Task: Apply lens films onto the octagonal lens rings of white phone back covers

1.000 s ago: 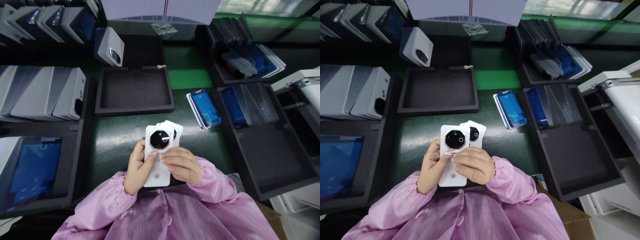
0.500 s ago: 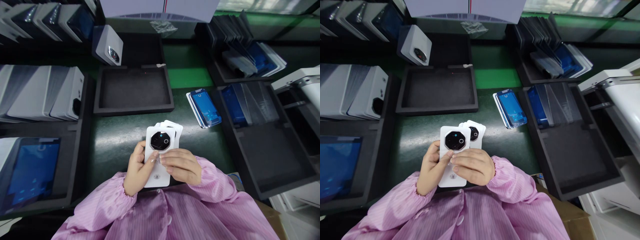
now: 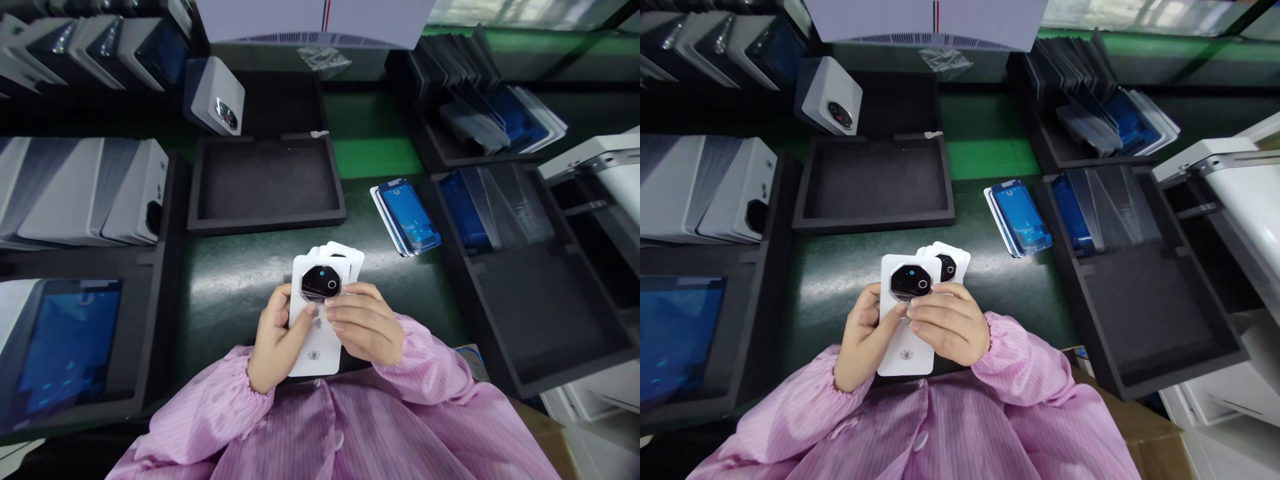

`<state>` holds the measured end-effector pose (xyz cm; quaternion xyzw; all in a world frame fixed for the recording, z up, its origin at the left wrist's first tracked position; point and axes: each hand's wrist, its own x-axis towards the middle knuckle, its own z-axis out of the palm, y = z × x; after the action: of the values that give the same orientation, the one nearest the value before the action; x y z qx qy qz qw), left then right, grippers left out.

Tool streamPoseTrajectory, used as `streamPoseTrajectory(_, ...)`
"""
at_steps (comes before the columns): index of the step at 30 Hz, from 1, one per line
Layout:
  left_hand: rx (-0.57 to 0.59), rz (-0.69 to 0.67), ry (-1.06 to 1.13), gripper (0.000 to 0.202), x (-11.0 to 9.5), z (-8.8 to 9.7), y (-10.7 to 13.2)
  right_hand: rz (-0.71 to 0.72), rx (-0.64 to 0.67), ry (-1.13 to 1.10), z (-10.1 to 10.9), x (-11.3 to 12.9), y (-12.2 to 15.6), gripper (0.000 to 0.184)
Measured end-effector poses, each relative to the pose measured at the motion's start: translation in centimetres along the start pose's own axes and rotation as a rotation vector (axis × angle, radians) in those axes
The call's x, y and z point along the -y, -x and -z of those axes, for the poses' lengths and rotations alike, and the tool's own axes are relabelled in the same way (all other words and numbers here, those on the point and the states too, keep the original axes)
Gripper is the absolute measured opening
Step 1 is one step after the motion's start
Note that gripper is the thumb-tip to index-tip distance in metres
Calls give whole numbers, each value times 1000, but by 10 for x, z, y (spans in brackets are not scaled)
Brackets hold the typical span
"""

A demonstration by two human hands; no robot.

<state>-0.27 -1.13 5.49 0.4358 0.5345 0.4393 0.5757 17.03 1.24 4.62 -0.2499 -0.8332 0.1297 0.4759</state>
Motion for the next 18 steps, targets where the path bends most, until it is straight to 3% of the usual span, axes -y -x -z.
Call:
streamPoseTrajectory(8,114,102,41,24,5,-1,1,-248,-193,241,1,-7,-9,43)
streamPoseTrajectory(11,180,50,-59,23,8,-3,3,-312,13,131,15,-16,-15,52)
streamPoseTrajectory(13,239,2,-145,22,9,-4,3,-326,181,19,27,-24,-16,43)
streamPoseTrajectory(16,287,-105,-321,26,10,-5,1,-396,245,-28,41,-38,-17,27)
streamPoseTrajectory(18,247,-224,-437,32,12,-4,-1,-447,261,-7,45,-47,-17,26)
